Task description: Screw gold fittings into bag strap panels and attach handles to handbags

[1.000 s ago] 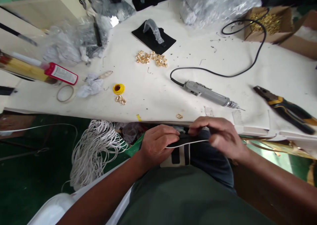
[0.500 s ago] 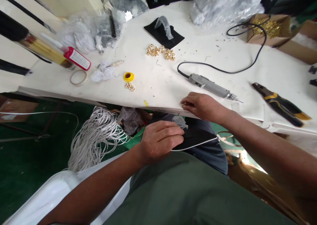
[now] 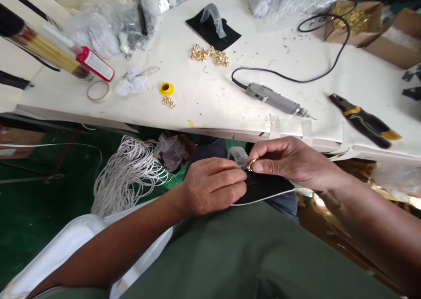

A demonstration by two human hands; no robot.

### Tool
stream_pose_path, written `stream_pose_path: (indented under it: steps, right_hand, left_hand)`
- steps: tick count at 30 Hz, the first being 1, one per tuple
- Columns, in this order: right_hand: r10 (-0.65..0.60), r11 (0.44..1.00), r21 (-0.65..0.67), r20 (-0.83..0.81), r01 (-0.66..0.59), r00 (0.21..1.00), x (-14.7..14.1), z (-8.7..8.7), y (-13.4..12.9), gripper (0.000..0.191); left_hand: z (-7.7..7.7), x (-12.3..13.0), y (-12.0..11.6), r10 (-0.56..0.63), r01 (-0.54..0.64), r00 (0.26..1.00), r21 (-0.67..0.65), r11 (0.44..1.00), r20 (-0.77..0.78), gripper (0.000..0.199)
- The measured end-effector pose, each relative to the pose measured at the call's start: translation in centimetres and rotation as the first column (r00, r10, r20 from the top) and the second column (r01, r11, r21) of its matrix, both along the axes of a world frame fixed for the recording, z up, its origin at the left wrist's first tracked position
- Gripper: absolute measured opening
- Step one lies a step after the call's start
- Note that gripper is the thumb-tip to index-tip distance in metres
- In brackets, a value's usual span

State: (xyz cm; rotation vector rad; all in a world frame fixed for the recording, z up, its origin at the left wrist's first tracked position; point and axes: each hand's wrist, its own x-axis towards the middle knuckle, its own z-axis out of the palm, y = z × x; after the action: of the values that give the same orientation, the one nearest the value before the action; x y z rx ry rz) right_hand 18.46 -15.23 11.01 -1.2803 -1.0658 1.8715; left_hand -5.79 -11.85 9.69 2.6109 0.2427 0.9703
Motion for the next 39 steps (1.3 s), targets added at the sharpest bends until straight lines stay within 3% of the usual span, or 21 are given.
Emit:
stream_pose_path:
  steps: [6,11,19,22,28,33,39]
  right_hand:
    - [0.084,0.996,0.025,0.027,-0.085,0.996,0.5,-0.4,-1.4,0.037]
    - [0.066,0.996,0.064,0.038,-0.069,0.997,0.8,-0.6,-2.4,0.034]
    - [0.067,0.960,0.261,0.152,-0.105,0.986,1.2,-0.5,-3.0,0.023]
    - [0.065,0.966,0.236,0.161,-0.102,0.985,1.2,-0.6,-3.1,0.028]
    - [-0.045,0.993,0.114,0.103,0.033,0.994,1.2,-1.4,-3.1,0.036]
    - [-0.095,0.988,0.130,0.124,0.079,0.988,1.0,-1.3,-3.1,0.038]
    - [-0.073,0.984,0.173,0.176,0.042,0.982,0.7,-0.4,-3.2,0.032]
  left_hand:
    - [0.0,0.4,-1.0,0.000,0.000,1.000,-0.017,1.000,-0.013,0.006]
    - [0.1,0.8,-1.5,-0.010,0.008,0.999,-0.041,0.999,-0.030,0.007]
    - [-0.4,1.2,-1.7,-0.035,0.030,0.998,-0.099,0.995,-0.045,0.007]
    - [-0.4,1.3,-1.8,-0.007,0.001,0.999,-0.116,0.993,-0.048,0.005]
    - [-0.4,1.3,-1.9,0.042,-0.050,0.997,-0.154,0.987,-0.057,0.009]
    - [-0.5,1.2,-2.0,0.067,-0.080,0.995,-0.205,0.976,-0.068,0.008]
    - [-0.7,1.5,-2.0,0.047,-0.043,0.999,-0.258,0.965,0.009,0.018]
